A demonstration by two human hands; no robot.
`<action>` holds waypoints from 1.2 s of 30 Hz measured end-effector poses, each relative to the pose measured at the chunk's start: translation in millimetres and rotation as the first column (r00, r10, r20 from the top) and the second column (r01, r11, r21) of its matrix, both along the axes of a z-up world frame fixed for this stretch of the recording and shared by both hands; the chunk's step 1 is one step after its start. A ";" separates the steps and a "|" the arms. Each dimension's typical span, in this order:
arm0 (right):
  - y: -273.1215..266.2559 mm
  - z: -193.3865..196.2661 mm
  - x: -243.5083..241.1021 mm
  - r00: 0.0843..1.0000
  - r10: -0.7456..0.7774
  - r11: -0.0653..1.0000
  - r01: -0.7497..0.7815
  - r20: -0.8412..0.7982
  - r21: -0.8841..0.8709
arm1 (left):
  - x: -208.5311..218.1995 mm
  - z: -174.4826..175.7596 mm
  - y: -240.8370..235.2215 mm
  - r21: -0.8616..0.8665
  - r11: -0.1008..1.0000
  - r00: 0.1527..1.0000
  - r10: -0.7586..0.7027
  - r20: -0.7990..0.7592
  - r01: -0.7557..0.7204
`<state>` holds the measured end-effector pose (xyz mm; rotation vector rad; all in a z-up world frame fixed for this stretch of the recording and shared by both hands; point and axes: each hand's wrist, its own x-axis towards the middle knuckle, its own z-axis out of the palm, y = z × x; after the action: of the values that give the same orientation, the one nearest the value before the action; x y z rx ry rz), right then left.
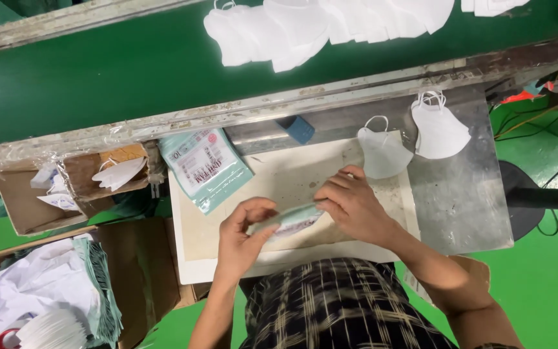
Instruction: Stacking white fabric face masks and placing them into plastic packaging bags on an industrial conveyor line.
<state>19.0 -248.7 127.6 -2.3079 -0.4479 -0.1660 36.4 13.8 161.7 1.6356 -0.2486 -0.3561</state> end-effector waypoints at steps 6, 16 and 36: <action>4.9 28.1 0.4 0.981 0.073 0.994 -0.058 0.177 -0.088 | -6.0 -10.8 -8.3 0.237 0.967 0.983 0.050 0.174 -0.091; 14.8 26.0 8.5 0.955 0.135 0.989 -0.115 0.263 -0.089 | 10.7 21.4 -13.5 0.234 0.971 0.947 -0.126 0.295 0.056; -77.2 -171.6 -14.1 0.728 -0.620 0.684 0.685 0.294 -0.251 | 319.0 -127.0 171.1 -0.587 0.595 0.817 0.529 -0.229 -0.549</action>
<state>4.8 -326.0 -44.0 -2.7241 0.3326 -0.7165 355.4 184.9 34.6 0.9486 0.1623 0.1769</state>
